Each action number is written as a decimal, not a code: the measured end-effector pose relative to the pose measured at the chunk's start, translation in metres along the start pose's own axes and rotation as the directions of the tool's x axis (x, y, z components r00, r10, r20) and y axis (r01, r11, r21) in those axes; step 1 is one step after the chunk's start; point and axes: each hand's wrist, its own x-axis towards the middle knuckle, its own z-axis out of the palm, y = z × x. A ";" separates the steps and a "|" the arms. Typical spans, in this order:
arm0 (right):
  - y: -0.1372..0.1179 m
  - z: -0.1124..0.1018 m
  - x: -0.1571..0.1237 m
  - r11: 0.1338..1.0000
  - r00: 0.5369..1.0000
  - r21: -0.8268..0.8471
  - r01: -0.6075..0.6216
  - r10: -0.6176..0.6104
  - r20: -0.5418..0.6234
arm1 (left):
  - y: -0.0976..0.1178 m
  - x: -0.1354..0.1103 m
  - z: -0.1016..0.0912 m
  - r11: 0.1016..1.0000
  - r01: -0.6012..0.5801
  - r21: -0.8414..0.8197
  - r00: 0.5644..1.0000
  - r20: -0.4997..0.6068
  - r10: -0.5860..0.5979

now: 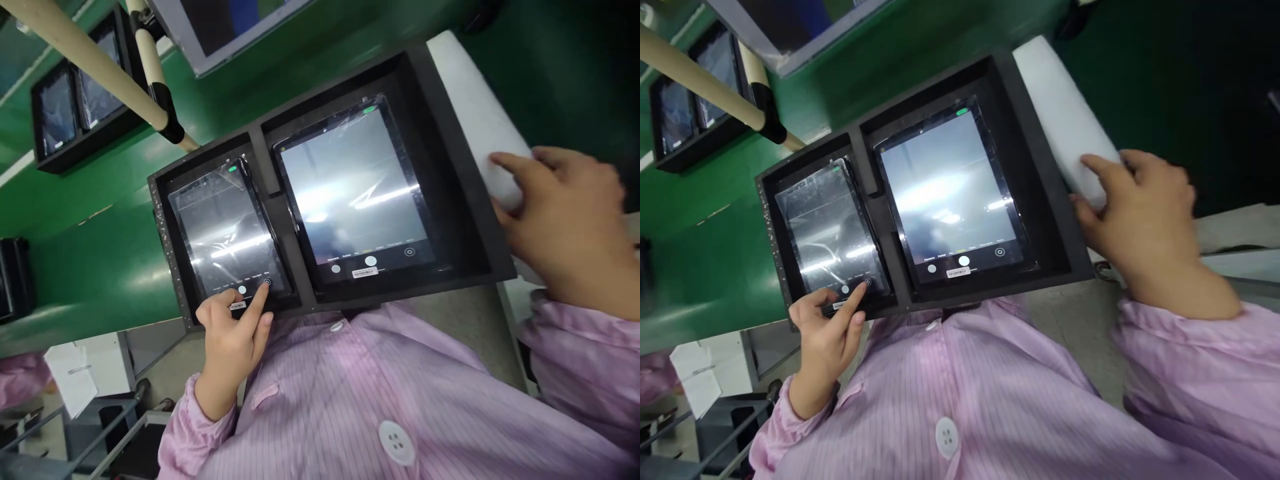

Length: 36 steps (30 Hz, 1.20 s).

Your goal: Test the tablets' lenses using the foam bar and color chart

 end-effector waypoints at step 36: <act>-0.194 -0.086 0.008 0.662 0.842 0.569 0.487 -0.529 -0.106 | -0.020 0.030 -0.032 -0.283 0.205 -0.937 0.566 0.349 -0.747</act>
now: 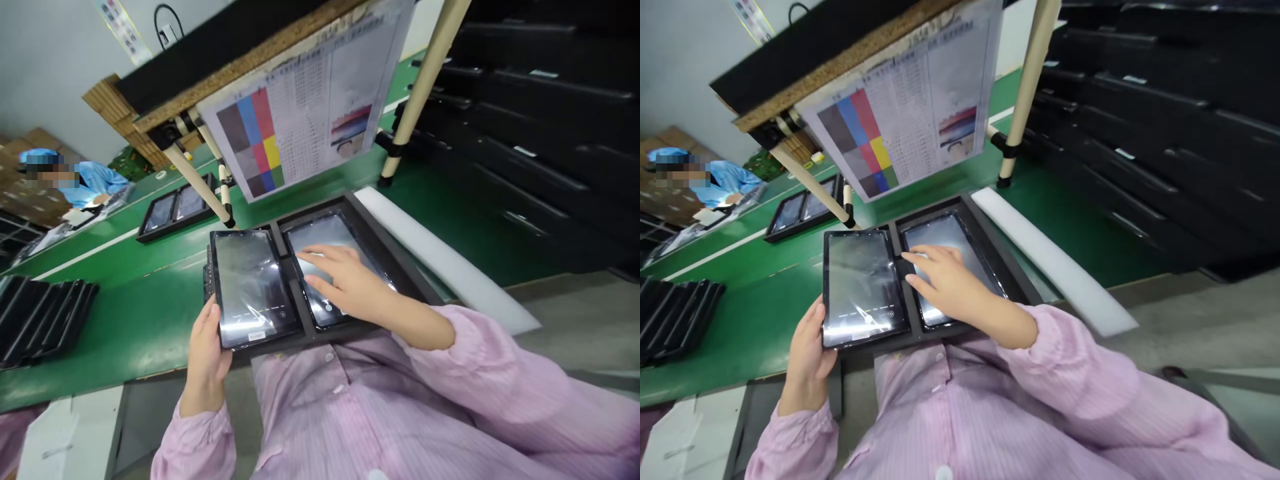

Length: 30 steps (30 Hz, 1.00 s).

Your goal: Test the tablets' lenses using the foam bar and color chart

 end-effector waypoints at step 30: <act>0.038 -0.019 0.018 0.462 0.890 0.885 0.056 0.378 -0.254 | -0.055 -0.001 0.106 0.211 -0.735 0.644 0.551 0.386 0.740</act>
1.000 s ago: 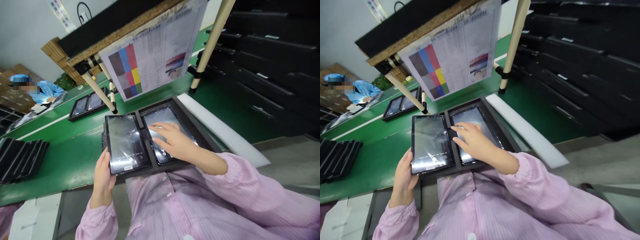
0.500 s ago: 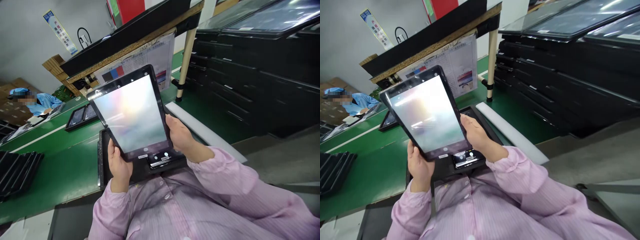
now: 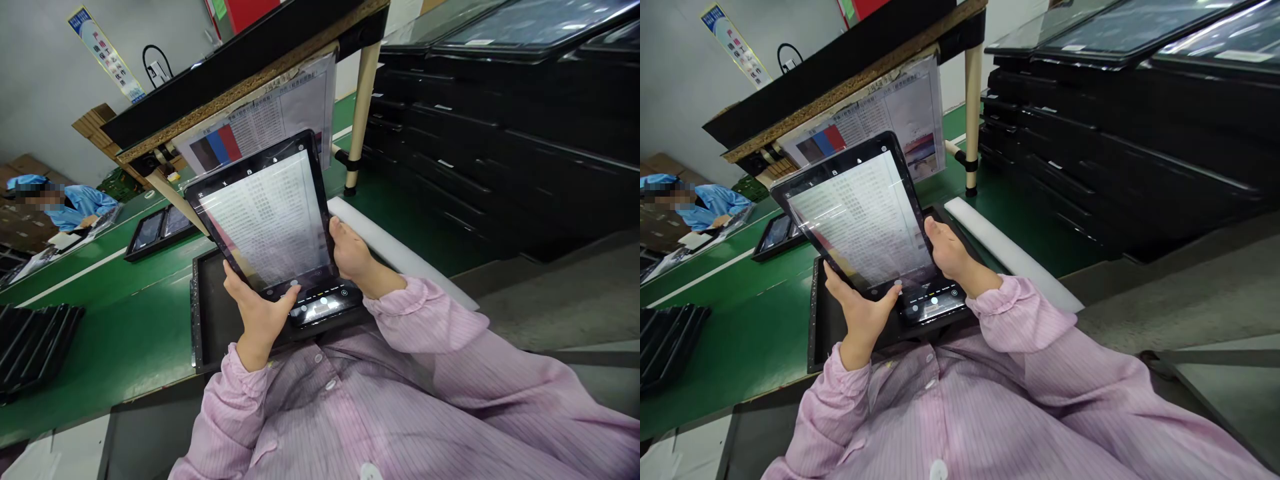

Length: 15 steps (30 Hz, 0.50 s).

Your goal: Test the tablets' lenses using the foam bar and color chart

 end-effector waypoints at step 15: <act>-0.010 0.003 -0.006 0.999 0.999 -0.051 0.001 0.001 0.037 | -0.007 0.002 -0.008 0.701 0.201 -0.684 0.971 0.045 -0.234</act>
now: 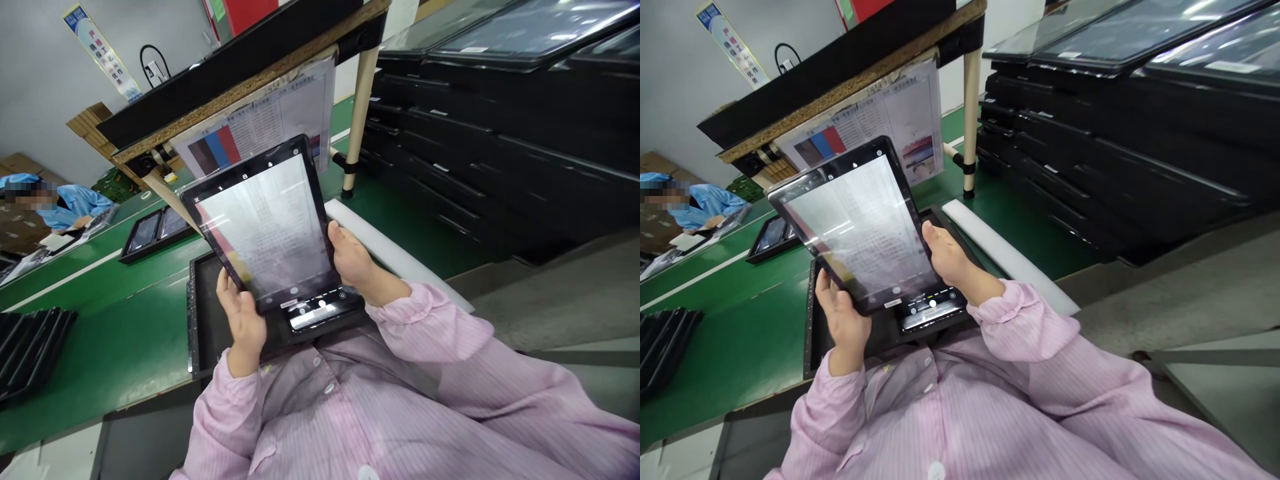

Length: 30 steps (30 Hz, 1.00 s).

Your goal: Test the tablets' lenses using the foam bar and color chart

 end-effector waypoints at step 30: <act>0.017 -0.064 -0.033 0.060 0.972 -0.998 -0.036 0.234 -0.021 | 0.027 0.006 -0.120 0.720 0.619 -0.314 0.715 -0.154 -0.682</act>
